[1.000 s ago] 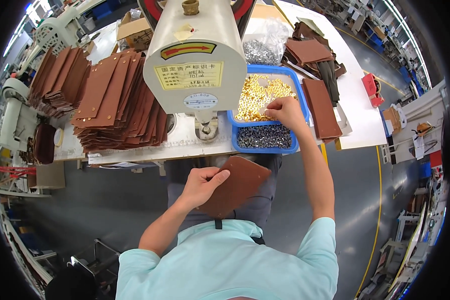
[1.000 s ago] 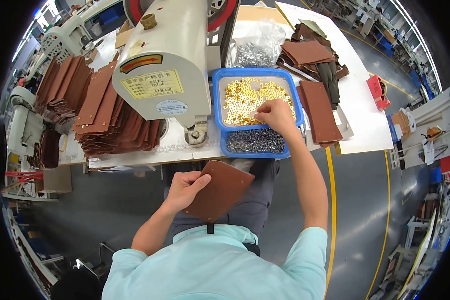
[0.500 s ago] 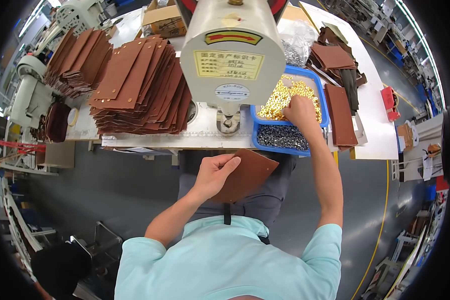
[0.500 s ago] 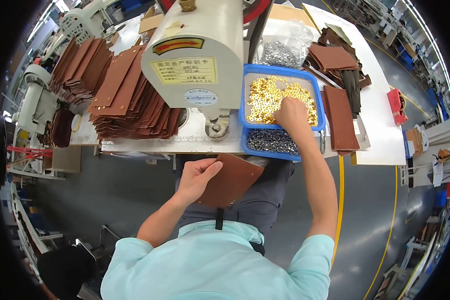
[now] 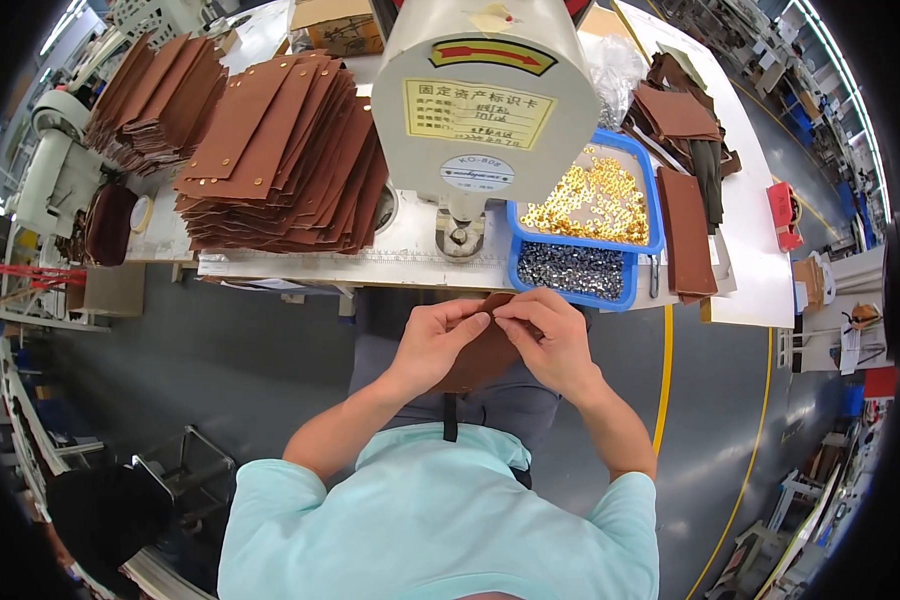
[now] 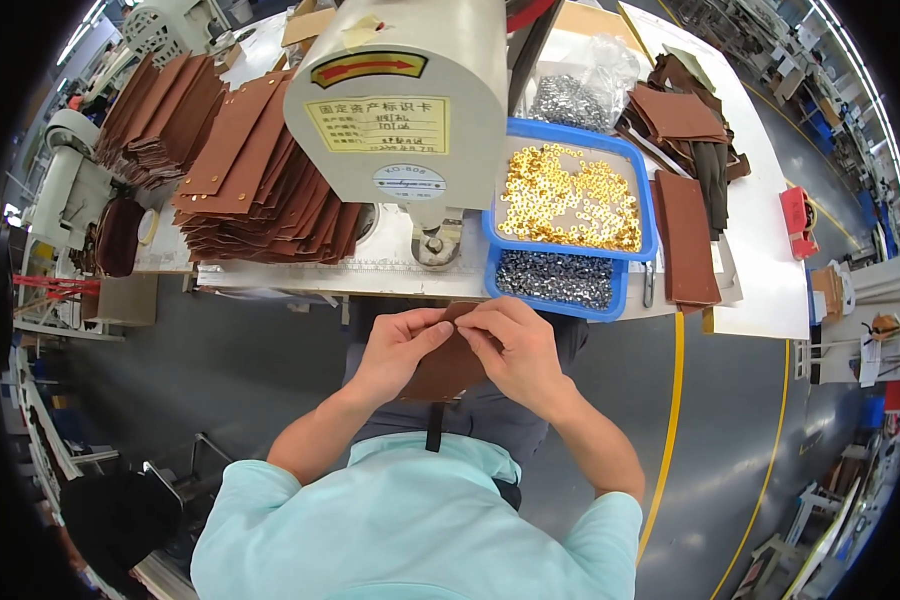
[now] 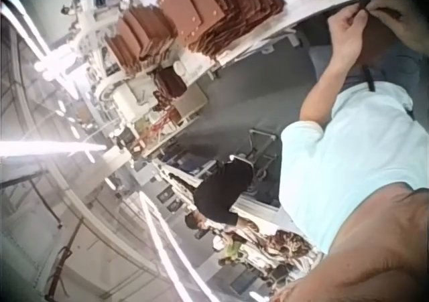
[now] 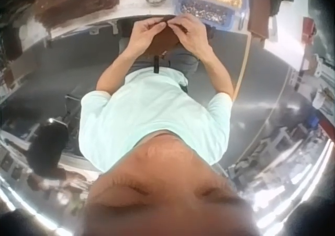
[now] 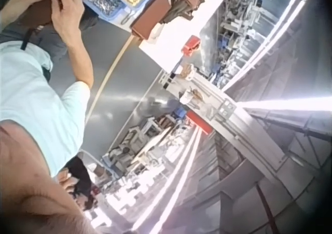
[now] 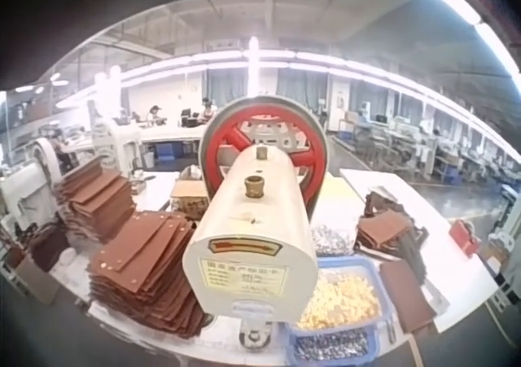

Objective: Manually inserting metal studs into pre-punched holes in leather pieces at a workshop station.

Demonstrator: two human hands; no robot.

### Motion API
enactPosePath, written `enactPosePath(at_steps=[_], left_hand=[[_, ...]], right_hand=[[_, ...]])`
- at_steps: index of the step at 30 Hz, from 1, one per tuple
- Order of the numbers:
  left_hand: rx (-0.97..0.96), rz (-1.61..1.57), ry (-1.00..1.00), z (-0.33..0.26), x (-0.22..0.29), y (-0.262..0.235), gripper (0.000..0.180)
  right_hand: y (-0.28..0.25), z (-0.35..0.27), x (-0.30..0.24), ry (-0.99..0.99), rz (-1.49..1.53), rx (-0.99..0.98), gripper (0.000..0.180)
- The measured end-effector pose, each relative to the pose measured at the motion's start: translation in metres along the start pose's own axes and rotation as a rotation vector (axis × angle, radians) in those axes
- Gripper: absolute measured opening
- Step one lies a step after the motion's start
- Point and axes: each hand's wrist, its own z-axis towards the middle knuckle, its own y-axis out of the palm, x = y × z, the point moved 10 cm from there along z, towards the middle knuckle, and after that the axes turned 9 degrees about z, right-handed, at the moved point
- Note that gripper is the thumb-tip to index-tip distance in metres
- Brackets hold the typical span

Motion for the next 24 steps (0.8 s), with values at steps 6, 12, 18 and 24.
enactPosePath(at_steps=[6, 12, 18, 24], left_hand=[[-0.005, 0.144, 0.046, 0.000, 0.005, 0.005, 0.028], [0.032, 0.527, 0.099, -0.009, 0.020, 0.003, 0.028], [0.033, 0.886, 0.482, -0.019, 0.051, 0.015, 0.024], [0.050, 0.932, 0.952, -0.044, 0.073, 0.040, 0.033]], right_hand=[[-0.002, -0.006, 0.011, 0.086, 0.002, 0.026, 0.015], [-0.007, -0.008, 0.010, 0.131, -0.070, 0.106, 0.030], [-0.043, -0.010, 0.072, 0.262, -0.065, 0.051, 0.015], [-0.078, -0.004, 0.126, 0.258, -0.519, 0.065, 0.022]])
